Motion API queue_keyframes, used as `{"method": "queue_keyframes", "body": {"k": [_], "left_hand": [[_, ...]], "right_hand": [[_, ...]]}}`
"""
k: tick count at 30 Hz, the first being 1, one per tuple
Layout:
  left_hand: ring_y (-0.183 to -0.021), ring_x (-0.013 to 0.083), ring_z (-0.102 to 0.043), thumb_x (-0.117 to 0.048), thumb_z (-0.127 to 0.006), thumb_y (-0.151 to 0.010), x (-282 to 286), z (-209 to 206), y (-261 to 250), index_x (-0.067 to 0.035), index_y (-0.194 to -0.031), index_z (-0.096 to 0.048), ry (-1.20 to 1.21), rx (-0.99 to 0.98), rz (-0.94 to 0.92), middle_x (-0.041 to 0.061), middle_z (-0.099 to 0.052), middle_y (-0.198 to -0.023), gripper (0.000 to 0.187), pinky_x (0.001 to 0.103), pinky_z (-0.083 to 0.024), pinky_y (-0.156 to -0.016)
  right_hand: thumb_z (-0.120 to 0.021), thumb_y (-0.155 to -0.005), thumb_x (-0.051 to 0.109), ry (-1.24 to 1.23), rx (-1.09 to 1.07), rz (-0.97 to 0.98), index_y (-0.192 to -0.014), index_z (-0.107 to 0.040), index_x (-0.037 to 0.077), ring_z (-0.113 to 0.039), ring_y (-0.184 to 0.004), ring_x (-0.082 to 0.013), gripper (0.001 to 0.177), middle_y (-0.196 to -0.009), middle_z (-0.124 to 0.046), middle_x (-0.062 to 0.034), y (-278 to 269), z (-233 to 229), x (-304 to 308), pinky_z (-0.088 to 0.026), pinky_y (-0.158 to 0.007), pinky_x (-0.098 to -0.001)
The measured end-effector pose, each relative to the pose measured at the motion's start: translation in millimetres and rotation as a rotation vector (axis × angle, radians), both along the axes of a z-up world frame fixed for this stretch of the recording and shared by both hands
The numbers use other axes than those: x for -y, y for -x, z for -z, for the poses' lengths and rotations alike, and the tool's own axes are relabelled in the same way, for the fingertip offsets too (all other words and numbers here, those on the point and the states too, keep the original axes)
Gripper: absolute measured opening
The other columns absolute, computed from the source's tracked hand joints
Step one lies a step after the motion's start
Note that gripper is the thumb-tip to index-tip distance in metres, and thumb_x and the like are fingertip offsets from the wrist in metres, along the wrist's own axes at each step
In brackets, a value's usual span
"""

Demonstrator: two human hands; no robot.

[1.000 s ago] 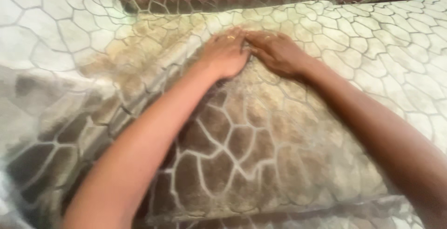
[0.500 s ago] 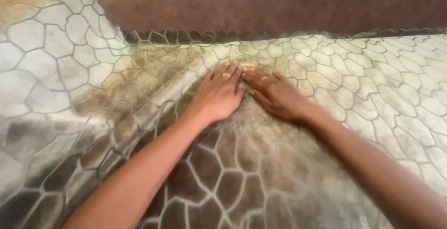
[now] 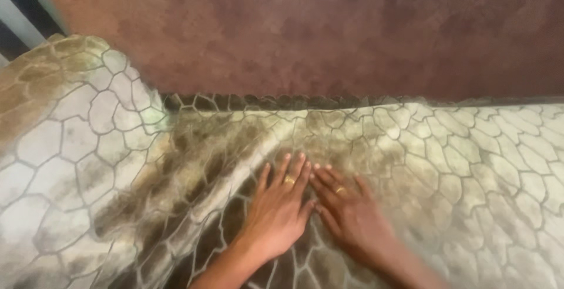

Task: The person arranges a patterned bed cover on a bed by smoothing it with their hands and tucking the edges into the space between the mattress and the headboard.

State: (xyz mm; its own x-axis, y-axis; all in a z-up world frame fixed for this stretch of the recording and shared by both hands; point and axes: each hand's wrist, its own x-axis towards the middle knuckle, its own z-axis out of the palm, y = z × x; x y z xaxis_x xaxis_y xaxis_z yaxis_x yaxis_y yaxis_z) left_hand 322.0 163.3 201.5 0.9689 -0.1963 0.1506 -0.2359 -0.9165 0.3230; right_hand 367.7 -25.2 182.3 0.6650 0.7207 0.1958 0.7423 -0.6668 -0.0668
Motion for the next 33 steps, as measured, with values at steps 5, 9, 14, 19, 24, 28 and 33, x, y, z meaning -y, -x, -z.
{"method": "queue_keyframes", "body": {"k": [5, 9, 14, 19, 24, 28, 33], "left_hand": [[-0.155, 0.0281, -0.01, -0.035, -0.047, -0.1, 0, 0, -12, -0.007, -0.157, -0.023, -0.009, -0.175, -0.071, 0.009, -0.018, -0.172, 0.068, 0.056, -0.002, -0.121], [-0.157, 0.0283, -0.013, -0.035, -0.038, -0.103, -1, 4, -59, -0.006, -0.155, -0.026, -0.122, 0.146, -0.21, 0.008, -0.023, -0.164, 0.061, 0.062, 0.001, -0.123], [-0.153, 0.0231, -0.015, -0.036, -0.03, -0.106, -6, 5, -131, -0.008, -0.157, -0.028, -0.088, -0.082, -0.423, 0.004, -0.024, -0.166, 0.058, 0.053, -0.002, -0.124], [-0.152, 0.0253, -0.025, -0.034, -0.04, -0.103, 1, 11, -124, -0.01, -0.152, -0.044, -0.051, -0.001, -0.47, 0.006, -0.037, -0.161, 0.054, 0.053, -0.01, -0.125], [-0.15, 0.0323, -0.022, -0.029, -0.049, -0.097, 12, 2, -127, -0.009, -0.148, -0.047, -0.034, 0.081, -0.486, 0.011, -0.036, -0.159, 0.055, 0.059, -0.008, -0.12], [-0.154, 0.0394, -0.015, -0.025, -0.052, -0.092, 20, 3, -129, -0.006, -0.146, -0.047, -0.047, 0.071, -0.501, 0.015, -0.031, -0.164, 0.058, 0.066, -0.003, -0.119], [-0.152, 0.0413, -0.019, -0.025, -0.056, -0.091, 24, -8, -125, -0.004, -0.149, -0.046, -0.009, 0.031, -0.516, 0.016, -0.036, -0.16, 0.062, 0.069, -0.002, -0.118]], "right_hand": [[-0.043, -0.096, 0.038, 0.093, -0.025, 0.018, -0.155, -0.031, 0.01, -0.023, -0.154, -0.0256, 0.066, -0.167, -0.031, -0.0072, -6, -8, -4, -0.017, -0.115, -0.0565], [-0.036, -0.099, 0.04, 0.17, -0.133, 0.032, -0.162, -0.026, 0.017, -0.015, -0.156, -0.0266, 0.068, -0.17, -0.022, -0.0057, -67, -18, -37, -0.008, -0.119, -0.0607], [-0.034, -0.102, 0.04, 0.086, -0.241, 0.071, -0.156, -0.034, 0.02, -0.021, -0.154, -0.0228, 0.058, -0.165, -0.03, -0.0012, -132, -27, -62, -0.009, -0.124, -0.0562], [-0.041, -0.103, 0.038, -0.056, -0.27, -0.007, -0.154, -0.042, 0.019, -0.026, -0.151, -0.0255, 0.054, -0.161, -0.038, -0.0049, -150, -17, -48, -0.011, -0.122, -0.0584], [-0.051, -0.097, 0.03, -0.04, -0.309, -0.053, -0.151, -0.044, 0.017, -0.025, -0.151, -0.0263, 0.056, -0.162, -0.034, -0.0093, -153, -25, -39, -0.014, -0.12, -0.0572], [-0.049, -0.099, 0.028, -0.013, -0.402, -0.059, -0.151, -0.043, 0.014, -0.022, -0.151, -0.0278, 0.055, -0.166, -0.033, -0.0106, -157, -25, -38, -0.014, -0.118, -0.0584], [-0.055, -0.097, 0.027, -0.148, -0.278, -0.111, -0.146, -0.051, 0.013, -0.028, -0.151, -0.029, 0.051, -0.161, -0.038, -0.0122, -153, -20, -30, -0.016, -0.118, -0.0603]]}}
